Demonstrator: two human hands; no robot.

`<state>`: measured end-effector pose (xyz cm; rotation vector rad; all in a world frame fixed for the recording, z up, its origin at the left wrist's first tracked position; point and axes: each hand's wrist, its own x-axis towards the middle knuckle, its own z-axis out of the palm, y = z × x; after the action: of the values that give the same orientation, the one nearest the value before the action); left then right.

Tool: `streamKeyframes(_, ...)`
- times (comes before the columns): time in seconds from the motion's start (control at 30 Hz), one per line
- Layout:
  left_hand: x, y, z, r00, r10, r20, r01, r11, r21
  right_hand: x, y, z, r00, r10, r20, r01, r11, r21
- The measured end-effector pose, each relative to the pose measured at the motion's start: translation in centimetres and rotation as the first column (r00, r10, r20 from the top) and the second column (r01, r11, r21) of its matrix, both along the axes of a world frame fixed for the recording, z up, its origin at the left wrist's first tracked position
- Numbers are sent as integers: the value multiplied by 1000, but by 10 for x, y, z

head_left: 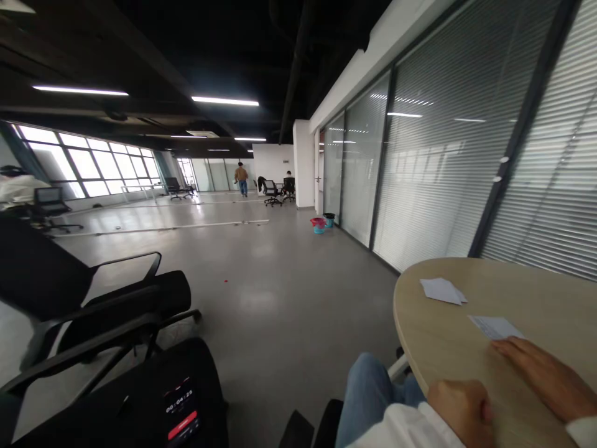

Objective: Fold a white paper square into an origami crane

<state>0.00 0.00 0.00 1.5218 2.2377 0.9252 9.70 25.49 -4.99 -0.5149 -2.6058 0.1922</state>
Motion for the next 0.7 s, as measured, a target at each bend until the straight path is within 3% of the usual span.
streamKeyframes(0.2, -6, 13, 14, 987, -127, -97, 122, 991, -57, 1, -3, 6, 999, 18, 42, -20, 999, 46)
streamKeyframes(0.37, -17, 38, 19, 947, -262, -187, 224, 953, -202, 6, -21, 25, 995, -74, 63, 70, 996, 63)
streamKeyframes(0.57, -30, 86, 33, 807, -489, -331, 421, 869, -259, 14, -36, 35, 990, -138, 31, 133, 983, 125)
streamKeyframes(0.7, -34, 130, 46, 786, -500, -364, 427, 864, -264, 22, -40, 35, 977, -212, 11, 208, 966, 151)
